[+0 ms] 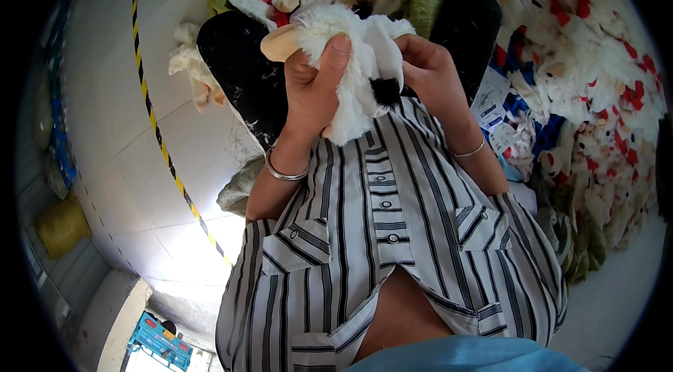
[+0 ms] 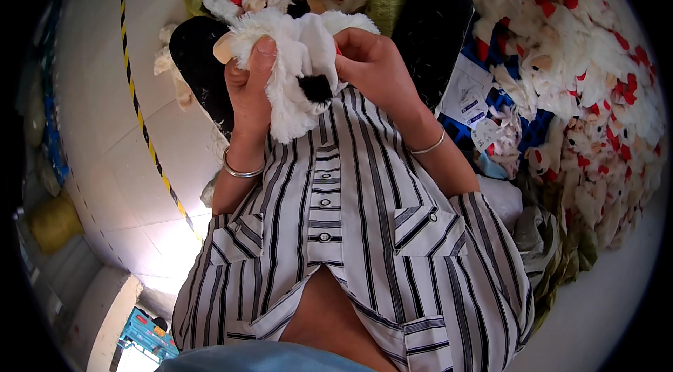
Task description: The person sits on the floor and stuffs white fluffy material into small white plush toys with red feet. They repeatedly open the toys, insert the stuffing, and adjust the material by hand.
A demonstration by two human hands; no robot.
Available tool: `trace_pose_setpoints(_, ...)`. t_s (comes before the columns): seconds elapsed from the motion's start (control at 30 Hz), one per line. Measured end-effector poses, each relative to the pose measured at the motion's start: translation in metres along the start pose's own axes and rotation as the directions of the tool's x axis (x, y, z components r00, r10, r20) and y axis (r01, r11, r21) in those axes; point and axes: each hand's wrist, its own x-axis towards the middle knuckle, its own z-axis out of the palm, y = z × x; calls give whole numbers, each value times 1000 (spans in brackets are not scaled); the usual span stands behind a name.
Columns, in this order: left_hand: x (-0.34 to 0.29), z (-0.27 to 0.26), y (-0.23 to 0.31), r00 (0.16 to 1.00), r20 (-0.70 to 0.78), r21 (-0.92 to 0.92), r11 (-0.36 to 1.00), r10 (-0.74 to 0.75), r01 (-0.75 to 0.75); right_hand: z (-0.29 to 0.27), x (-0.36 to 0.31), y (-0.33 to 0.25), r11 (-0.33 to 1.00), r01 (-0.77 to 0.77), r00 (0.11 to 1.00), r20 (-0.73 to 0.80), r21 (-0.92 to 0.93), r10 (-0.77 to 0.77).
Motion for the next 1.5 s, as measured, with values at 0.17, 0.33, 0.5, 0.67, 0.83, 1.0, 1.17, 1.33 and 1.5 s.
trace_pose_setpoints(0.17,3,-4,-1,969,224,189,970,108,-152,-11,1,-14,988,-112,960,245,-102,134)
trace_pose_setpoints(0.33,50,-53,33,962,27,303,915,271,-266,-82,-20,-62,96,681,364,222,-726,-905)
trace_pose_setpoints(0.5,103,-34,56,913,9,554,758,408,-345,-143,93,-98,486,871,446,535,-74,-717)
trace_pose_setpoints(0.67,106,-62,-16,988,30,556,819,150,-141,-79,85,-21,865,368,917,288,-341,-276)
trace_pose_setpoints(0.83,77,-73,-73,971,164,594,803,-174,44,-67,53,29,788,173,956,292,-591,9)
trace_pose_setpoints(1.0,67,-57,-77,970,193,605,796,-150,2,-61,48,35,765,176,962,274,-620,0)
trace_pose_setpoints(1.17,69,-51,-91,994,74,817,576,-76,-17,-36,53,31,856,92,968,246,-508,42)
trace_pose_setpoints(1.33,78,-52,-68,999,2,651,758,-42,30,-37,59,21,816,272,962,156,-511,-223)
trace_pose_setpoints(1.5,62,-12,-8,950,259,614,730,174,-301,-18,50,-35,636,568,785,113,-522,-609)
